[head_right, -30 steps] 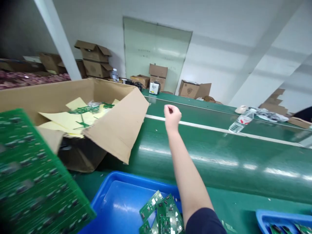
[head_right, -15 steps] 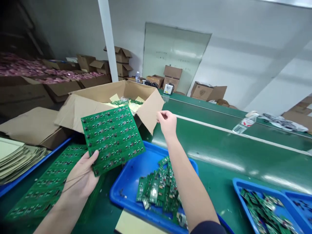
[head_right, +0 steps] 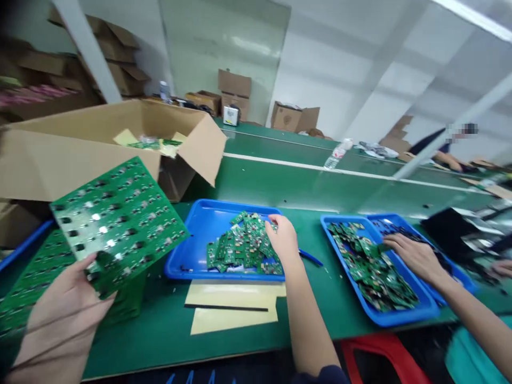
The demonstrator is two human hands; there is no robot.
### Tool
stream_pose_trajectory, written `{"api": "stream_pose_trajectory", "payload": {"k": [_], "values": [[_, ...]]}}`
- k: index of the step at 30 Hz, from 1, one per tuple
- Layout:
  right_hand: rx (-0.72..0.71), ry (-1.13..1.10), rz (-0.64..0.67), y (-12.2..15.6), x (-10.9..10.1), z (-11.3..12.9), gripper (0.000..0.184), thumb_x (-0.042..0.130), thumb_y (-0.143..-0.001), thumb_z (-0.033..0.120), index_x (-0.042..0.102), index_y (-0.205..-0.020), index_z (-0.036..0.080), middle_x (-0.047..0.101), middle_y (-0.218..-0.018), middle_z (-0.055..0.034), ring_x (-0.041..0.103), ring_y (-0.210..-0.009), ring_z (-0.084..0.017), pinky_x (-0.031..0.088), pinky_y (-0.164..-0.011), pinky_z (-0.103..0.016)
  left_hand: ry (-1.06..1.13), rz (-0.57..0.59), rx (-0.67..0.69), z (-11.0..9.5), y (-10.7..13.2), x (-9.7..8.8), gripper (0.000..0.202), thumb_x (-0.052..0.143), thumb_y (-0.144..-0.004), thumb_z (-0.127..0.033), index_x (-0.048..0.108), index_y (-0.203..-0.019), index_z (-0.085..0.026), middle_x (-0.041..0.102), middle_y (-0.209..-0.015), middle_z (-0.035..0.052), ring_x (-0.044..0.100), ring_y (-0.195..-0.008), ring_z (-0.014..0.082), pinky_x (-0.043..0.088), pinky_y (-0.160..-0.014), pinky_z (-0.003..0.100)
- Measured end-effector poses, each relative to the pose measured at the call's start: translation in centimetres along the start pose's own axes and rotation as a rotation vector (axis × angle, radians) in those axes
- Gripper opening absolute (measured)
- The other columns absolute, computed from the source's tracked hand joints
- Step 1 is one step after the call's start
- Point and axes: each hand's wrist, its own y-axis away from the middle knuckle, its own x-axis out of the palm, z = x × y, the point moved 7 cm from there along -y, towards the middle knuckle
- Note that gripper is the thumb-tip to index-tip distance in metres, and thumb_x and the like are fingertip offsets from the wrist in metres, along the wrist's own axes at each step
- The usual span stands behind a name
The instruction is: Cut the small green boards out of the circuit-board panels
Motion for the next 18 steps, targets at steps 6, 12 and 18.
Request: {"api": "stream_pose_trajectory", "payload": {"k": [6,12,18], "values": [[0.344,0.559,0.156,8.2,-3.4,-10.7,0.067,0.043,-0.079,0.054,0.041,-0.131,0.011,0.038,-0.139,-0.0182,0.028,-0.132,-0.034,0.027,-0.102,-0.055,-0.054,0.001,-0.068,1.5,0.5,1.8,0.023,0.046,-0.085,-0.016,0.064,-0.097,-0.022,0.066,-0.108,-0.0024,0.051,-0.116,0.0188,0.051,-0.088,0.032],[0.214,0.662,0.218,8.5,-3.4,-11.4,0.063,0.045,-0.08,0.046,0.04,-0.131,0.011,0.044,-0.134,-0.0174,0.036,-0.128,-0.031,0.024,-0.103,-0.057,-0.088,0.07,-0.055,4.1,0.3,1.9,0.032,0.052,-0.083,-0.017,0.054,-0.116,-0.019,0.065,-0.108,0.0066,0.059,-0.106,0.0213,0.053,-0.084,0.037],[0.22,0.399,-0.018,7.9,-5.5,-10.5,0.055,0.051,-0.072,0.04,0.054,-0.118,0.01,0.059,-0.115,-0.0183,0.051,-0.113,-0.032,0.039,-0.097,-0.045,-0.155,0.072,-0.07,6.0,0.0,1.5,0.072,0.067,-0.073,-0.021,0.031,-0.135,-0.026,0.053,-0.129,0.0101,0.055,-0.112,0.0255,0.052,-0.086,0.041]]}}
